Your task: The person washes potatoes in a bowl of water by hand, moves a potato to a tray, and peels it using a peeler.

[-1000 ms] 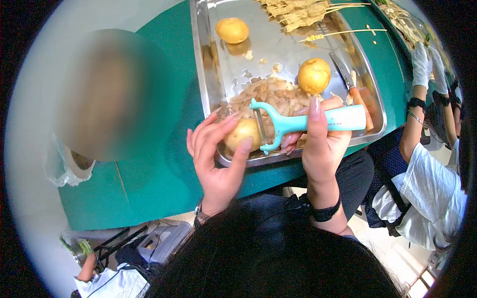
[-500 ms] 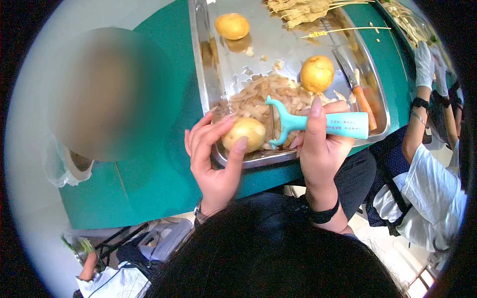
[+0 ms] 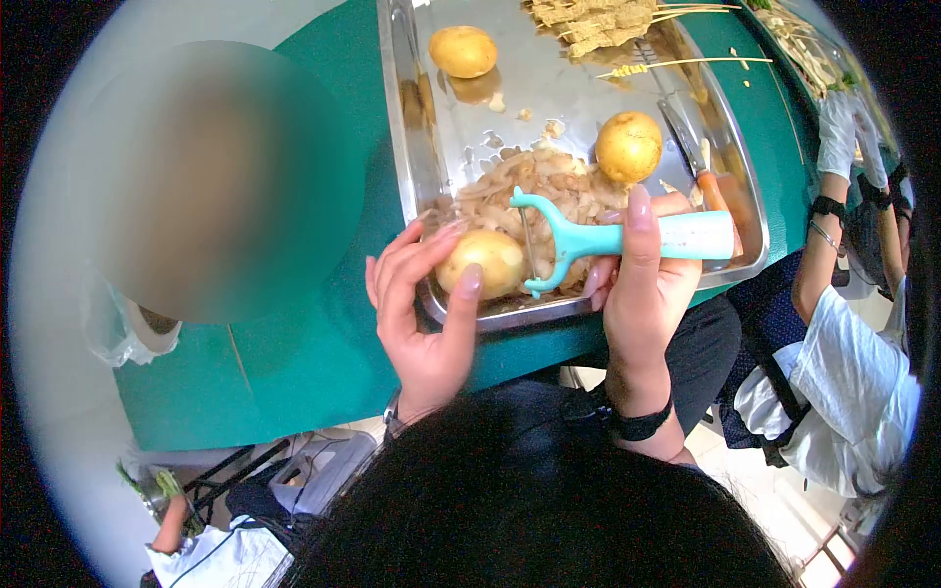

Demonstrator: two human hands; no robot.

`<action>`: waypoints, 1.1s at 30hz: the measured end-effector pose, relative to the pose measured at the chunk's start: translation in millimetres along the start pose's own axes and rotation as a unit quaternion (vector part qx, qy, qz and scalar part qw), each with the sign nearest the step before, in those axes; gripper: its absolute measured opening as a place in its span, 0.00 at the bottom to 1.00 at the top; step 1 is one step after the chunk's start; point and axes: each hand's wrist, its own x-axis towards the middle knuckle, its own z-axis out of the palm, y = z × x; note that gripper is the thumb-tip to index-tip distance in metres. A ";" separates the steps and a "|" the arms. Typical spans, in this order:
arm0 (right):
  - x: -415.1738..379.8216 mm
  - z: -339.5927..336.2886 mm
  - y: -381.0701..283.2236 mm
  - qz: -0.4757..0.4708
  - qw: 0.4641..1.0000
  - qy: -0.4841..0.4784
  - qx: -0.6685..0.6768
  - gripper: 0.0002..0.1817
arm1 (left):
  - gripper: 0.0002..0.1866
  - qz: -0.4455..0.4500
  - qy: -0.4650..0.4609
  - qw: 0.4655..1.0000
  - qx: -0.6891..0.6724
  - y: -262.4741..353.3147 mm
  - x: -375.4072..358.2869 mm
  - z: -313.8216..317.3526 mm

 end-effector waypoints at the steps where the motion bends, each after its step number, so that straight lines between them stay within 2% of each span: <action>1: -0.5 0.5 -0.7 0.007 1.000 -0.005 0.004 0.13 | 0.13 -0.001 0.004 1.000 -0.002 -0.8 -0.1 0.5; 10: -3.1 1.2 -3.4 0.024 0.998 -0.044 0.044 0.13 | 0.13 0.014 0.033 0.998 -0.053 -3.4 -1.4 5.1; 20: -4.0 -1.8 -1.6 0.010 0.994 -0.081 0.070 0.12 | 0.12 0.017 0.026 0.999 -0.023 -1.2 -1.7 3.2; 23: -4.3 -1.6 -0.8 0.022 0.991 -0.077 0.109 0.08 | 0.12 0.016 0.027 0.999 -0.022 -0.7 -1.7 3.9; 29: -7.7 1.6 -0.7 0.047 0.989 -0.046 0.129 0.07 | 0.12 0.020 0.032 0.999 -0.015 -0.2 -0.9 4.1; 31: -7.9 2.4 12.3 -0.067 0.994 -0.077 -0.031 0.08 | 0.12 0.005 0.053 0.998 -0.019 -2.8 -1.8 4.5; 33: -6.6 1.6 15.6 -0.085 0.988 -0.068 -0.111 0.09 | 0.11 0.007 0.059 0.997 -0.041 -2.7 -0.4 5.1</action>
